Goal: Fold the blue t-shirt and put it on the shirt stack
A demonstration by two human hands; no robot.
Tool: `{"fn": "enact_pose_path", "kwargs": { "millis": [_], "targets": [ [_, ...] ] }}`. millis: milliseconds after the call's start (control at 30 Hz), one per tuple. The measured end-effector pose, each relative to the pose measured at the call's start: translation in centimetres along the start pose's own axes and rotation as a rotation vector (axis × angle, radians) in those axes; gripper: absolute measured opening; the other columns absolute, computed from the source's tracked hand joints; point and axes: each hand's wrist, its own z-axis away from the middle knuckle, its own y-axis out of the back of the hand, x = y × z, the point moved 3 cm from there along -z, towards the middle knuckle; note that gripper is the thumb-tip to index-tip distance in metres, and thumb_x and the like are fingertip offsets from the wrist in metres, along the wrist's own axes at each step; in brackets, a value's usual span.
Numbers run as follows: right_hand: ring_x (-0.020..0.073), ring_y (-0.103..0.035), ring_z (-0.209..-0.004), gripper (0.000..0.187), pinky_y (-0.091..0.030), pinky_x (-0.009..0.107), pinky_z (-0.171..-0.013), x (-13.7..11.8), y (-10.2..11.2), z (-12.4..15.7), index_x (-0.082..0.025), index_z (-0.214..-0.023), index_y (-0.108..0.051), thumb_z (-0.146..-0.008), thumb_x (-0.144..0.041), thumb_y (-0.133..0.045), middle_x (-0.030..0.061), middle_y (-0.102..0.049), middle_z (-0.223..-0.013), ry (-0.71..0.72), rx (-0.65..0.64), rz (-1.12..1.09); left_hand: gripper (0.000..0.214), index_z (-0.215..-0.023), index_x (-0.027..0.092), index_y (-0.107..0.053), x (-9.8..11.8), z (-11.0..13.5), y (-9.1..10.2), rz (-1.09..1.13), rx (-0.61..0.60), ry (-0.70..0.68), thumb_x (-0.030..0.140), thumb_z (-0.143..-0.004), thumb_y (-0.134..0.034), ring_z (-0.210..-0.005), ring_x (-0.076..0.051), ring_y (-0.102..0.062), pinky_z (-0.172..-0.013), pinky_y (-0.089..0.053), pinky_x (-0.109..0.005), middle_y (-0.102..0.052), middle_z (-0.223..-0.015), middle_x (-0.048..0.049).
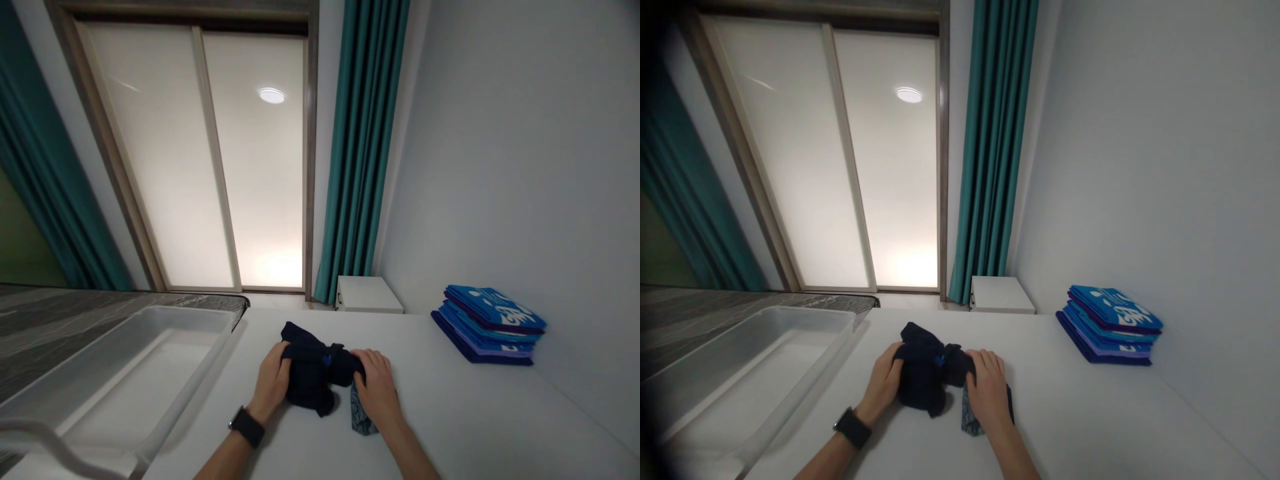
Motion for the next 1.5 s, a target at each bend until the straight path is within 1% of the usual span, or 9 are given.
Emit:
{"fn": "enact_pose_path", "kwargs": {
  "millis": [200,467,600,800,1067,1200,1300,1400,1500],
  "targets": [
    [0.0241,-0.060,-0.089,0.024,-0.044,0.036,-0.082,3.6,1.6,-0.6,-0.022,-0.091,-0.064,-0.076,-0.025,-0.045,0.0044,-0.069,-0.093,-0.347,0.159,-0.357,0.031,-0.091,0.017,-0.065,-1.4,-1.0,2.0,0.099,0.170,0.097,0.033,-0.084,-0.039,-0.094,-0.026,-0.063,-0.088,-0.049,-0.040,-0.070,-0.093,-0.0077],
    [0.0236,-0.064,-0.080,0.042,-0.049,0.033,-0.073,6.2,1.9,-0.6,-0.019,-0.098,-0.067,-0.070,-0.043,-0.049,0.0017,-0.070,-0.079,-0.750,0.300,-0.907,0.044,-0.129,0.014,-0.053,-3.3,-1.3,1.3,0.137,0.224,0.235,0.031,-0.092,-0.036,-0.135,-0.026,-0.040,-0.114,-0.029,-0.046,-0.049,-0.142,-0.0126],
    [0.0240,-0.061,-0.097,0.045,-0.047,0.035,-0.085,5.9,1.8,-0.6,-0.019,-0.109,-0.065,-0.074,-0.040,-0.046,0.0045,-0.070,-0.099,-0.584,0.373,-0.690,0.043,-0.126,0.014,-0.056,-3.4,-1.4,0.7,-0.059,0.117,0.084,0.030,-0.088,-0.044,-0.131,-0.029,-0.044,-0.112,-0.032,-0.050,-0.053,-0.137,-0.0143],
    [0.0227,-0.056,-0.115,0.043,-0.037,0.037,-0.104,3.4,-0.4,-0.3,-0.020,-0.115,-0.063,-0.078,-0.029,-0.042,0.0060,-0.066,-0.118,-0.320,0.073,-0.509,0.031,-0.115,0.021,-0.062,-0.2,-0.4,0.5,-0.223,0.023,-0.233,0.024,-0.090,-0.044,-0.117,-0.026,-0.052,-0.103,-0.041,-0.050,-0.061,-0.122,-0.0099],
    [0.0217,-0.059,-0.113,0.047,-0.045,0.038,-0.098,0.4,-2.3,0.9,-0.022,-0.132,-0.047,-0.085,-0.024,-0.049,0.0093,-0.061,-0.126,-0.119,-0.238,-0.652,0.079,-0.152,0.022,-0.015,3.1,1.8,-2.5,-0.202,-0.432,-0.463,0.021,-0.084,-0.055,-0.141,-0.027,-0.026,-0.115,-0.028,-0.048,-0.028,-0.154,-0.0110],
    [0.0212,-0.064,-0.102,0.051,-0.052,0.033,-0.084,-1.5,-2.9,1.6,-0.022,-0.132,-0.046,-0.082,-0.023,-0.055,0.0083,-0.066,-0.114,-0.088,-0.376,-0.664,0.081,-0.149,0.019,-0.020,3.4,2.3,-3.1,-0.221,-0.494,-0.506,0.026,-0.080,-0.062,-0.131,-0.028,-0.039,-0.109,-0.034,-0.047,-0.042,-0.144,-0.0135],
    [0.0203,-0.064,-0.097,0.047,-0.051,0.033,-0.085,-1.2,-2.8,1.5,-0.023,-0.126,-0.052,-0.078,-0.020,-0.053,0.0061,-0.067,-0.106,-0.082,-0.285,-0.507,0.050,-0.132,0.020,-0.047,3.5,2.1,-2.9,-0.314,-0.460,-0.454,0.028,-0.084,-0.060,-0.107,-0.026,-0.053,-0.093,-0.043,-0.044,-0.060,-0.116,-0.0098],
    [0.0210,-0.063,-0.096,0.040,-0.048,0.037,-0.088,0.5,-1.5,0.9,-0.024,-0.114,-0.058,-0.077,-0.018,-0.047,0.0052,-0.067,-0.105,-0.114,-0.034,-0.252,0.017,-0.101,0.020,-0.061,3.5,1.6,-2.3,-0.410,-0.354,-0.435,0.027,-0.091,-0.050,-0.088,-0.022,-0.054,-0.081,-0.044,-0.039,-0.062,-0.092,-0.0057],
    [0.0230,-0.061,-0.091,0.033,-0.046,0.040,-0.086,2.3,0.5,0.1,-0.022,-0.103,-0.061,-0.074,-0.020,-0.045,0.0063,-0.067,-0.098,-0.164,0.194,-0.073,0.022,-0.086,0.020,-0.061,3.2,0.9,-1.2,-0.488,-0.154,-0.395,0.026,-0.095,-0.042,-0.082,-0.021,-0.052,-0.075,-0.041,-0.037,-0.060,-0.083,-0.0049]
  ]
}}
